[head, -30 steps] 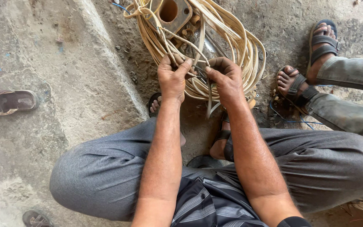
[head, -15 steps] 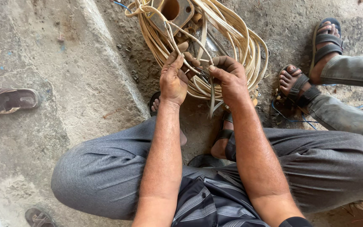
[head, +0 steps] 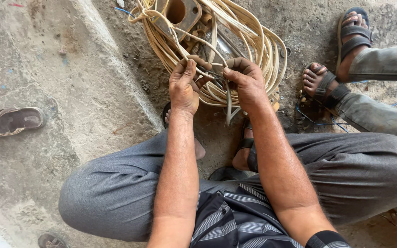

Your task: The person sits on the floor and works on a submersible water pump, using a wrench to loosen a fitting and then manipulating the attached power cable and internal wires. The person appears to be inspecting or preparing the electrical connections.

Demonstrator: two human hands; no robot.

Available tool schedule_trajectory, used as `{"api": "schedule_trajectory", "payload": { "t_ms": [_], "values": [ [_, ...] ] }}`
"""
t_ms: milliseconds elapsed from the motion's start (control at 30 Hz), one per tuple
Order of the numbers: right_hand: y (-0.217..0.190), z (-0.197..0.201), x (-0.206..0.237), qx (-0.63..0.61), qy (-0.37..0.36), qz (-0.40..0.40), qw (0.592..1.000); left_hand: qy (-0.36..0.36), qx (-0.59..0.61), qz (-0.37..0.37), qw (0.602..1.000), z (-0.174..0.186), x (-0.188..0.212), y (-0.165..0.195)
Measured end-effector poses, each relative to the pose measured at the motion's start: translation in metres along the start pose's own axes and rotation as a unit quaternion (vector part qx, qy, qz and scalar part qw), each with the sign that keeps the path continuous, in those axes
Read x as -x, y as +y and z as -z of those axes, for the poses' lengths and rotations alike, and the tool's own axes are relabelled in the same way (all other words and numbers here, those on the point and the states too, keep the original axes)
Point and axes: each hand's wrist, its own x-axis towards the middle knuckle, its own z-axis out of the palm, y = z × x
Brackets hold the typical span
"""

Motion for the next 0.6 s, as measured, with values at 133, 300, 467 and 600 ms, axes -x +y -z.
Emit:
{"api": "schedule_trajectory", "payload": {
  "t_ms": [133,300,467,600],
  "values": [
    [-0.006,-0.003,0.004,0.027,0.0,-0.009,1.0,0.017,0.024,0.007,1.0,0.004,-0.002,-0.003],
    [-0.012,-0.009,0.006,0.08,-0.012,-0.025,0.996,0.046,-0.063,0.004,0.997,0.007,-0.004,-0.008],
    [-0.013,-0.012,0.009,0.123,-0.021,-0.059,0.99,0.058,-0.052,0.02,0.997,0.009,-0.003,-0.009],
    [-0.012,-0.014,0.011,0.095,-0.051,-0.026,0.994,0.052,-0.055,-0.003,0.997,0.012,-0.005,-0.013]
  ]
}}
